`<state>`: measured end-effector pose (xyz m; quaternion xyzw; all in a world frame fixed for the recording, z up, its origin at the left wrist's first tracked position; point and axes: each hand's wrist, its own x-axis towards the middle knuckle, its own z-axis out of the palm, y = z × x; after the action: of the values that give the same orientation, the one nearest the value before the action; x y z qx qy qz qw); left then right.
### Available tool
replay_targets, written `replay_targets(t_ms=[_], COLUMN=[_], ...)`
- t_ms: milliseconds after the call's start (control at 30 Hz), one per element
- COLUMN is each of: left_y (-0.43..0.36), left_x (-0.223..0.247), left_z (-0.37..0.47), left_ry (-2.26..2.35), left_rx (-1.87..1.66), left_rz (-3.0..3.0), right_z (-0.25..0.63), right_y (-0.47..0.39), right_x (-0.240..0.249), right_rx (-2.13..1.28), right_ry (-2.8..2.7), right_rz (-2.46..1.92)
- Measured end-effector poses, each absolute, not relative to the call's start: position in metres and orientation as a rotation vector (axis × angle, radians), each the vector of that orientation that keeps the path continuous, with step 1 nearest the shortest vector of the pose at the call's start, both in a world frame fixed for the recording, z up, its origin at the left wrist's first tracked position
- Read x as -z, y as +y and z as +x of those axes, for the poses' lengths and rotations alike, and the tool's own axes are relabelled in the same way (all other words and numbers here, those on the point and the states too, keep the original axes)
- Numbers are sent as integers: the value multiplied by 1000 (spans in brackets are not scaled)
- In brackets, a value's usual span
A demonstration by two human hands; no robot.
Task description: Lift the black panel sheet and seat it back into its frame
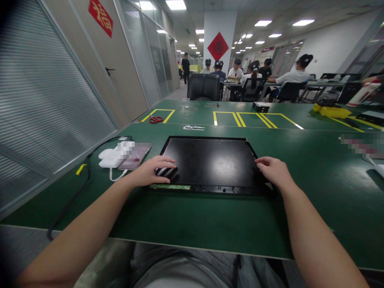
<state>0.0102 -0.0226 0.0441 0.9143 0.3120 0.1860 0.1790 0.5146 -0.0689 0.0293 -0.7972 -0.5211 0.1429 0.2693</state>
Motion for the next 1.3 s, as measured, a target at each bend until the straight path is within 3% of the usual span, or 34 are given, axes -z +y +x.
replay_targets(t_ms=[1100, 1300], left_y=[-29, -24], left_x=[-60, -53], left_z=[7, 4], left_ry=[833, 1131], left_rx=[-458, -610], left_rz=[2505, 2513], right_z=[505, 507], right_y=[-73, -74], right_x=[-37, -38], right_rx=[-365, -397], right_ry=[-1421, -1378], right_rz=[-2168, -2121])
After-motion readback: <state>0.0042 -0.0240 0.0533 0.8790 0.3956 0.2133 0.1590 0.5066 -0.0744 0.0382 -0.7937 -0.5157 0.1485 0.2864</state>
